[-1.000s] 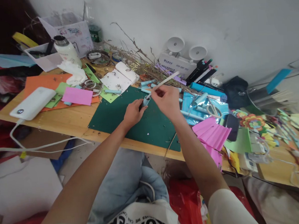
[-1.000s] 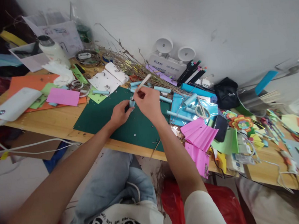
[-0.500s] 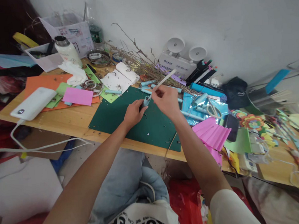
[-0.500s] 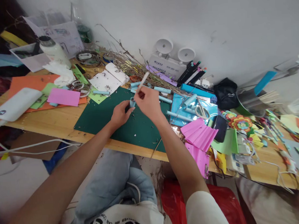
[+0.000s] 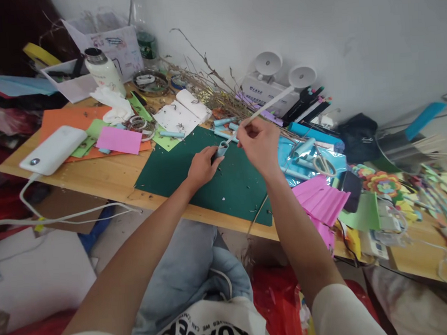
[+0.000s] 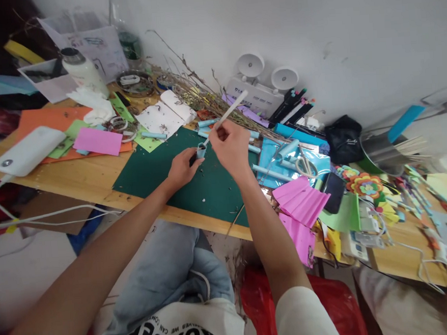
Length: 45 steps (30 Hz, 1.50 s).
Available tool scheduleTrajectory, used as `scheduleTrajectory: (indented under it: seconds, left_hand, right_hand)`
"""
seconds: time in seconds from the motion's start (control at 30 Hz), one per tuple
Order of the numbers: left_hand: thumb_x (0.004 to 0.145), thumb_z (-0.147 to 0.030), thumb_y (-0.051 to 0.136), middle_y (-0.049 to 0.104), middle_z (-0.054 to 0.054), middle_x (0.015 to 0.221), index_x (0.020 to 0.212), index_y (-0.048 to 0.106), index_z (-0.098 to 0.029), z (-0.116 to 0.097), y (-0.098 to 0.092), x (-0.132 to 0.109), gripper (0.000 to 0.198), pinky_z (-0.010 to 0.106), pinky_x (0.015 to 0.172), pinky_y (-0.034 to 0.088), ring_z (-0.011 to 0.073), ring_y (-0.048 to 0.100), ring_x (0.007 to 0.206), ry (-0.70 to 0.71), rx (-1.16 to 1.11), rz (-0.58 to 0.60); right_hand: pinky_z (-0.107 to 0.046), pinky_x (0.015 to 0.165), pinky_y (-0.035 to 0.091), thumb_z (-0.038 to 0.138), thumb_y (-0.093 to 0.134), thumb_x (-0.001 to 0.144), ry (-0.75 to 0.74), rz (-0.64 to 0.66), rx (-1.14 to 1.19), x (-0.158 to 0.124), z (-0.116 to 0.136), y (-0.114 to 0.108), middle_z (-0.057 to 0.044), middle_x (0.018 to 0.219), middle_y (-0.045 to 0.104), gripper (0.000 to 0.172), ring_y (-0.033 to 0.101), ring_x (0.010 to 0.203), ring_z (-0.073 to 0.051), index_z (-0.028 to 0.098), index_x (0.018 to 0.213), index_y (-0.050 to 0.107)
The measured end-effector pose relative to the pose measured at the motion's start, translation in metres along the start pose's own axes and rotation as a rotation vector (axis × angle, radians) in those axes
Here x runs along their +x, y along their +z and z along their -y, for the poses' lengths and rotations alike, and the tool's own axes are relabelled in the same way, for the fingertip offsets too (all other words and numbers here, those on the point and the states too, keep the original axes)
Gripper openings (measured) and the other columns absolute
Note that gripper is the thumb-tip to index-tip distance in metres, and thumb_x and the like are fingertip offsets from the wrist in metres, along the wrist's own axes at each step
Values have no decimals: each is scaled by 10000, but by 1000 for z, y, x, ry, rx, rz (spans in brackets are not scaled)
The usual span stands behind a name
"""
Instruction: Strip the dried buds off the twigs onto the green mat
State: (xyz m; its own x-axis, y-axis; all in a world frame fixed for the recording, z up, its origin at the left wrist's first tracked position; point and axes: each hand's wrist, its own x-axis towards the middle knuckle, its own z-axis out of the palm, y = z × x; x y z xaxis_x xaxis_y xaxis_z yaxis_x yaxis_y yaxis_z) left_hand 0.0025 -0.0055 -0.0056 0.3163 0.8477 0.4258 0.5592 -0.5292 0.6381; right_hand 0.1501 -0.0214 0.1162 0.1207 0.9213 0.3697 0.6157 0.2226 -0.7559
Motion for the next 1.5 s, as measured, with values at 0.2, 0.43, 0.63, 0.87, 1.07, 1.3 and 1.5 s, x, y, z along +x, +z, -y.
scheduleTrajectory:
  seconds: [0.2, 0.43, 0.63, 0.87, 1.07, 1.3, 1.5]
  left_hand:
    - [928, -377, 538, 653, 70, 916, 1064, 619, -179, 1, -1, 0, 254, 302, 754, 453, 195, 603, 823, 5, 8, 8]
    - [923, -379, 551, 652, 74, 929, 1065, 620, -179, 0, -1, 0, 255, 307, 755, 449, 197, 597, 819, 5, 6, 4]
    - [930, -380, 535, 649, 71, 909, 1071, 621, -179, 0, -2, 0, 259, 299, 750, 446, 192, 594, 813, -2, 0, 13]
    - [923, -371, 549, 653, 78, 933, 1073, 621, -176, -1, -2, 0, 257, 304, 758, 448, 198, 599, 829, 3, 4, 6]
    - [921, -380, 549, 655, 73, 916, 1050, 618, -190, 0, -1, 0, 240, 308, 756, 453, 199, 603, 826, -12, 20, 4]
    - [922, -374, 545, 653, 71, 916, 1058, 621, -188, 0, -1, 0, 243, 309, 751, 454, 196, 602, 817, -10, 4, 1]
    - [919, -381, 549, 653, 69, 917, 1067, 622, -188, 0, -1, 0, 254, 310, 753, 454, 195, 601, 820, -7, -5, -1]
  right_hand:
    - [-309, 624, 491, 298, 545, 827, -18, 61, -66, -10, -3, 9, -8, 633, 605, 129, 593, 606, -160, 207, 755, 601]
    - [-310, 622, 482, 324, 504, 873, -3, -16, -41, -6, 0, 3, -43, 728, 640, 160, 607, 637, -170, 201, 875, 606]
    - [-309, 619, 483, 307, 530, 838, -27, 87, -61, -9, -4, 12, -19, 655, 608, 137, 587, 607, -166, 200, 789, 599]
    - [-307, 649, 463, 301, 509, 862, -59, 8, -96, -8, -1, 6, -24, 691, 619, 144, 575, 621, -160, 199, 850, 610]
    - [-299, 659, 435, 261, 532, 844, -136, 86, -210, -1, -2, 4, -11, 663, 620, 125, 560, 618, -155, 205, 768, 615]
    - [-313, 659, 449, 237, 565, 810, -126, 130, -211, 4, -4, 1, -17, 655, 625, 103, 570, 625, -166, 209, 722, 609]
    - [-298, 630, 461, 227, 563, 800, -76, 149, -127, 3, -4, 3, -6, 618, 610, 113, 576, 593, -152, 202, 697, 600]
